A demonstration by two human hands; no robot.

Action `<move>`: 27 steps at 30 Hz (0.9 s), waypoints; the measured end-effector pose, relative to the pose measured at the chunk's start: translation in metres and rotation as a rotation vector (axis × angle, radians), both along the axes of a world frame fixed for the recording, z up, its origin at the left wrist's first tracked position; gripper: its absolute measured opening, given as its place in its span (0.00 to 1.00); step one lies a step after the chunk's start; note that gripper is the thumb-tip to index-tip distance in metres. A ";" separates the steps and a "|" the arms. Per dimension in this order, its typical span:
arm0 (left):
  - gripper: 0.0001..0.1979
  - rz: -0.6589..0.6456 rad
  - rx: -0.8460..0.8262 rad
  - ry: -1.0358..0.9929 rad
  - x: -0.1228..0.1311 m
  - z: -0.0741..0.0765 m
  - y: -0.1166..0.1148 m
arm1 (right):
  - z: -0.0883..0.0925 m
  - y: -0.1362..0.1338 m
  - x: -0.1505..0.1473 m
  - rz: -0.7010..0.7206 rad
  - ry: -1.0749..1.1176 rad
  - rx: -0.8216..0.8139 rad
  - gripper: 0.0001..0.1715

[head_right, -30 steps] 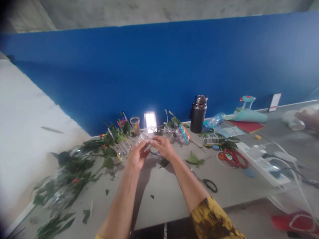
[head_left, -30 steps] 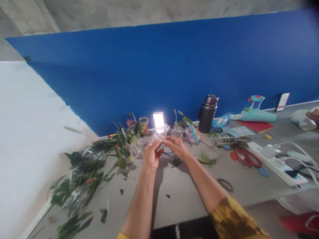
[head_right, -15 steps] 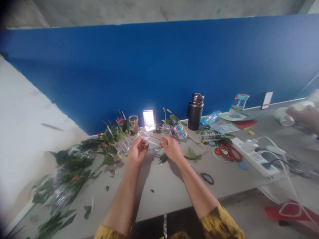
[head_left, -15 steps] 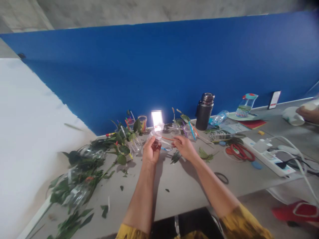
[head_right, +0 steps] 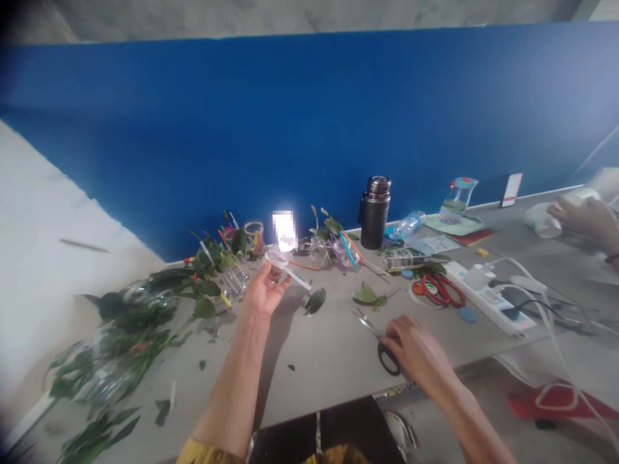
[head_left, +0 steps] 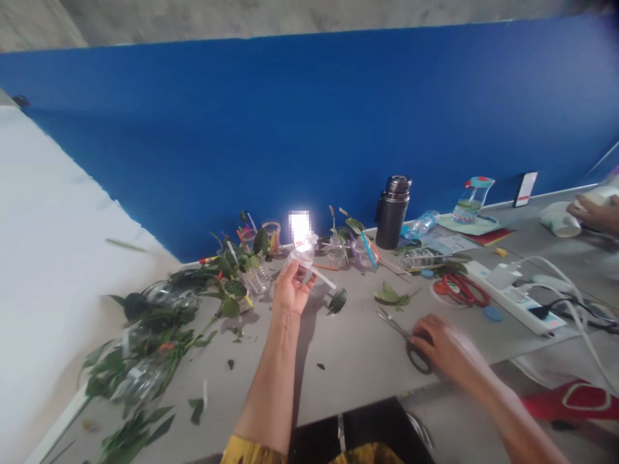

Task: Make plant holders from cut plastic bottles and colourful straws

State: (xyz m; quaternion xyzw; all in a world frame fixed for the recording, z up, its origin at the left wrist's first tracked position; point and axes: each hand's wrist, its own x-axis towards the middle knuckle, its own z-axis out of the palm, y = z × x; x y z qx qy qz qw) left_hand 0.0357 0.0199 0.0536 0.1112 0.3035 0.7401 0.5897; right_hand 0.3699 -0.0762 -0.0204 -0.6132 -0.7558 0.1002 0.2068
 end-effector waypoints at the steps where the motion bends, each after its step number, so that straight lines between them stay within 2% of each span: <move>1: 0.09 -0.006 -0.006 -0.003 0.000 0.000 0.000 | 0.001 -0.002 -0.001 -0.008 0.002 0.019 0.10; 3: 0.09 -0.020 -0.016 -0.008 0.000 0.000 -0.001 | 0.003 -0.005 -0.003 -0.031 -0.007 0.019 0.09; 8: 0.07 -0.039 -0.020 -0.044 -0.001 0.000 -0.001 | -0.002 -0.015 -0.005 -0.067 -0.022 -0.158 0.05; 12: 0.05 -0.048 -0.053 -0.084 0.000 0.002 -0.002 | -0.009 -0.019 -0.001 -0.044 -0.009 -0.158 0.06; 16: 0.09 -0.082 -0.050 -0.048 -0.001 0.004 -0.004 | -0.001 -0.018 0.004 -0.031 -0.066 -0.196 0.05; 19: 0.14 -0.147 0.007 0.080 -0.001 0.003 -0.006 | 0.007 -0.017 0.007 0.001 -0.053 -0.223 0.03; 22: 0.19 -0.198 0.088 0.233 0.002 0.003 -0.009 | 0.011 -0.016 0.008 0.053 0.162 -0.247 0.04; 24: 0.21 -0.212 0.112 0.317 0.004 0.005 -0.011 | 0.011 -0.015 0.007 0.109 0.415 -0.302 0.06; 27: 0.25 -0.230 0.090 0.408 0.007 0.009 -0.015 | 0.013 -0.010 -0.002 0.167 0.788 -0.365 0.14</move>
